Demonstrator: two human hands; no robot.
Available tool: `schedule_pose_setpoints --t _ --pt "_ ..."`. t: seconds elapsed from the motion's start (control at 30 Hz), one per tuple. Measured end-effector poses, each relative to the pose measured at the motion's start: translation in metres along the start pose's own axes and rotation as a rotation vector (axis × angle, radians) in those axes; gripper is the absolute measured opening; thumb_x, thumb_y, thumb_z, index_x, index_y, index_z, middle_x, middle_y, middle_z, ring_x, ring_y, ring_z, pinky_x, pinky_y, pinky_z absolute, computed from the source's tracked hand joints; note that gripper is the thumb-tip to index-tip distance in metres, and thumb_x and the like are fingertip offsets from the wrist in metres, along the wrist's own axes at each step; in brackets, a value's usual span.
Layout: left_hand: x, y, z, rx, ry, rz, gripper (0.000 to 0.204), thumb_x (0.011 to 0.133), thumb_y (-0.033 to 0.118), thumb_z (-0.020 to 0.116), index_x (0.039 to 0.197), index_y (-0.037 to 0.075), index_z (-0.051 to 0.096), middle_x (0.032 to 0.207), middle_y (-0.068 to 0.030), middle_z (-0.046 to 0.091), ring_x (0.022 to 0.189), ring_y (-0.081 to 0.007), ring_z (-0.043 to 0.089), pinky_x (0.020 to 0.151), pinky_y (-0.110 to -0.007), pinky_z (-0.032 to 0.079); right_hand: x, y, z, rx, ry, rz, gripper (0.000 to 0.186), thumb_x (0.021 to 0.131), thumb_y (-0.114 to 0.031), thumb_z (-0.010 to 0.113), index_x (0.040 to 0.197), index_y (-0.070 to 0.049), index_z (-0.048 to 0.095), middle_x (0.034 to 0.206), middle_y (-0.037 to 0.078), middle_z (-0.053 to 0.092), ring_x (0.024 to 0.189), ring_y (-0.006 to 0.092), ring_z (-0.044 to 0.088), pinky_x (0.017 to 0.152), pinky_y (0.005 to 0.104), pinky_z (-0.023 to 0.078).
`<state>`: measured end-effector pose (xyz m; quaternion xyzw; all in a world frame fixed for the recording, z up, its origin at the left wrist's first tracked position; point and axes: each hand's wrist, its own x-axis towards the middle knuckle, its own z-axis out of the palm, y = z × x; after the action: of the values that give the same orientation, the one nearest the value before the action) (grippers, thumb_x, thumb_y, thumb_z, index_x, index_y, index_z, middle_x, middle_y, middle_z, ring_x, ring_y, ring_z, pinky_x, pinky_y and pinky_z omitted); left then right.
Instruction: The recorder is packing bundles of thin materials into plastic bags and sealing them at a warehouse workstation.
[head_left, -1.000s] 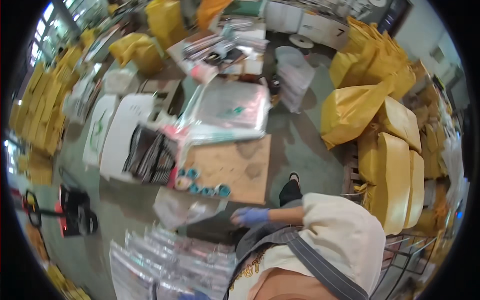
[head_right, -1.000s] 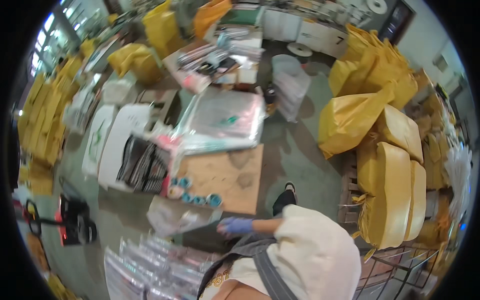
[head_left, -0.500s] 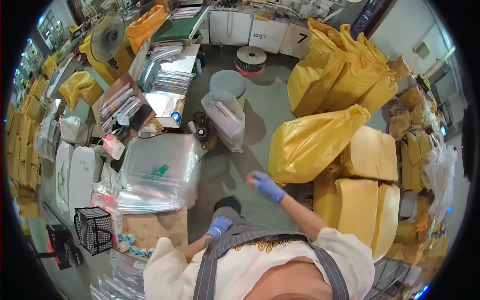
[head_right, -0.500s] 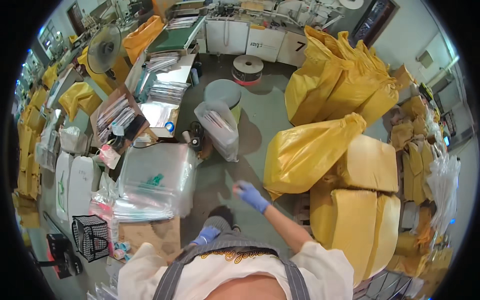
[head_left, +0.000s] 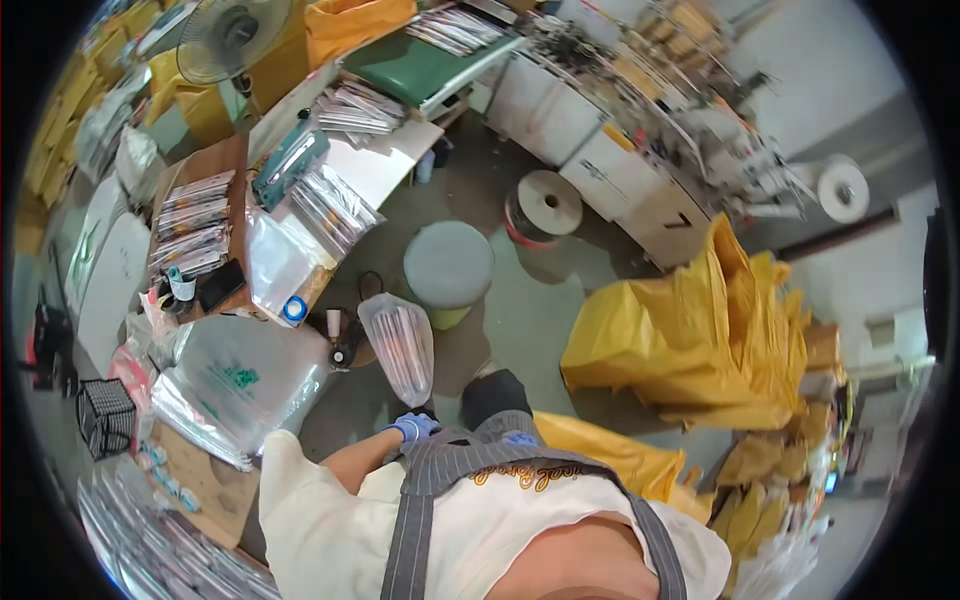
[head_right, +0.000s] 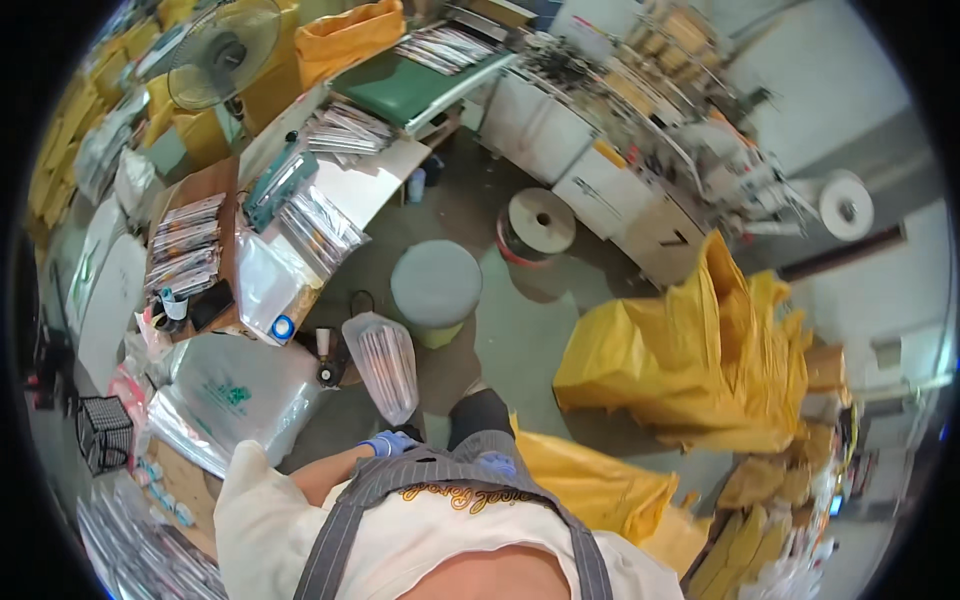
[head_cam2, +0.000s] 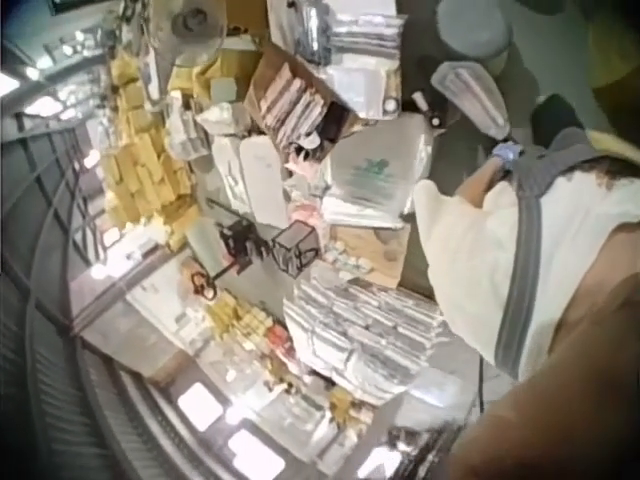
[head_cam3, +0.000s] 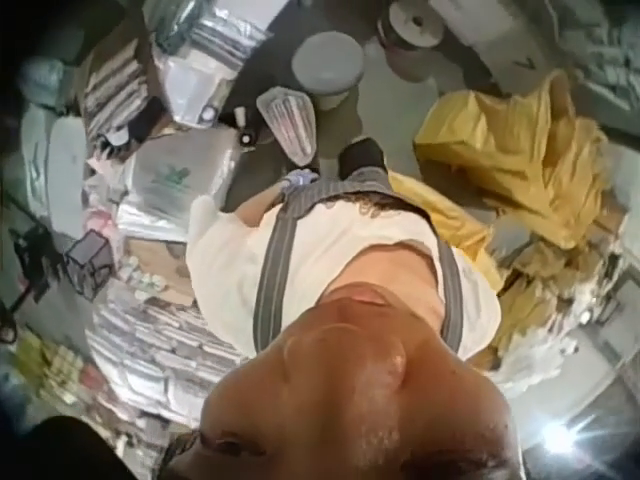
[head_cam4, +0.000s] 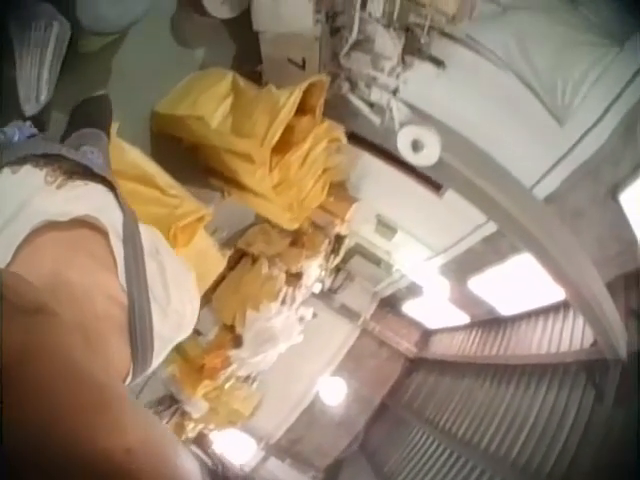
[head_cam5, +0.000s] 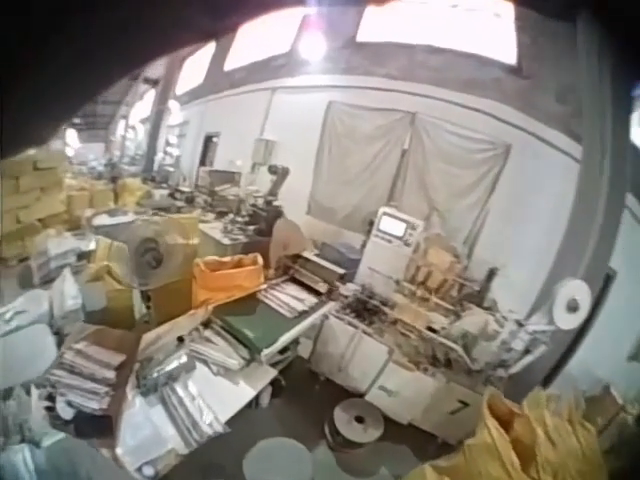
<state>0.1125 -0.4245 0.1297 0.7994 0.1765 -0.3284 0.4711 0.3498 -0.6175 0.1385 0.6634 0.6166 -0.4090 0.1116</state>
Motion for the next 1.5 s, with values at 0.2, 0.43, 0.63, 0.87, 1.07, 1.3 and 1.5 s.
schedule_pose_setpoints --t 0.2,0.43,0.63,0.87,1.07,1.3,1.5 --pt "0.181 -0.007 -0.119 -0.368 -0.105 -0.018 0.046 0.086 0.041 0.04 0.12 0.012 0.053 0.124 -0.0115 0.05 0.113 -0.0263 0.048 0.095 -0.039 0.037 0.11 0.201 -0.161 0.029 0.055 0.0 0.04 0.072 -0.026 0.059 0.109 -0.009 0.054 0.099 0.016 0.059 0.092 0.03 0.057 0.081 0.0388 0.045" --pt "0.281 0.09 -0.314 0.108 0.555 0.219 0.031 0.084 0.033 0.043 0.094 0.013 0.065 0.086 -0.0164 0.063 0.081 -0.0353 0.06 0.071 -0.045 0.046 0.191 0.348 -0.362 0.095 0.046 0.01 0.037 0.072 -0.023 0.06 0.106 -0.009 0.054 0.095 0.016 0.061 0.088 0.0286 0.058 0.078 0.0375 0.046" --pt "0.232 0.105 -0.402 -0.176 0.687 -0.171 0.035 0.086 0.037 0.042 0.088 0.007 0.06 0.084 -0.0194 0.061 0.079 -0.035 0.059 0.07 -0.046 0.044 0.281 0.323 -0.456 0.341 0.256 -0.126 0.031 0.071 -0.016 0.061 0.101 -0.008 0.054 0.084 0.013 0.061 0.08 0.025 0.06 0.072 0.0342 0.047" --pt "0.219 -0.001 -0.396 -0.572 0.814 -0.346 0.039 0.083 0.039 0.048 0.095 0.003 0.058 0.097 -0.0204 0.06 0.091 -0.0357 0.058 0.075 -0.042 0.045 0.405 0.123 -0.581 0.375 0.573 -0.606 0.055 0.077 -0.016 0.063 0.124 0.002 0.04 0.12 0.018 0.048 0.109 0.0266 0.049 0.091 0.0338 0.039" --pt "0.141 -0.163 -0.49 -0.94 1.043 -0.579 0.057 0.07 0.048 0.063 0.1 0.0 0.057 0.098 -0.0202 0.061 0.094 -0.0305 0.058 0.08 -0.039 0.044 0.659 -0.092 -0.603 0.097 0.414 -0.665 0.079 0.069 -0.038 0.068 0.125 0.008 0.035 0.125 0.026 0.041 0.117 0.036 0.04 0.099 0.0371 0.032" --pt "0.118 -0.53 -0.583 -1.263 1.855 -0.619 0.092 0.055 0.05 0.079 0.113 -0.012 0.044 0.107 -0.0185 0.058 0.094 -0.027 0.056 0.078 -0.037 0.045 0.889 -0.233 -0.616 0.116 0.305 -0.263 0.088 0.069 -0.05 0.064 0.131 0.002 0.029 0.128 0.027 0.037 0.113 0.0399 0.043 0.095 0.0396 0.036" --pt "0.157 -0.551 -0.705 -1.427 2.101 -0.298 0.097 0.05 0.044 0.083 0.12 -0.009 0.04 0.114 -0.0151 0.052 0.101 -0.0217 0.051 0.087 -0.03 0.041 0.954 -0.23 -0.61 0.605 0.265 -0.225 0.086 0.066 -0.059 0.064 0.124 0.001 0.041 0.115 0.02 0.052 0.099 0.0282 0.055 0.087 0.0347 0.042"
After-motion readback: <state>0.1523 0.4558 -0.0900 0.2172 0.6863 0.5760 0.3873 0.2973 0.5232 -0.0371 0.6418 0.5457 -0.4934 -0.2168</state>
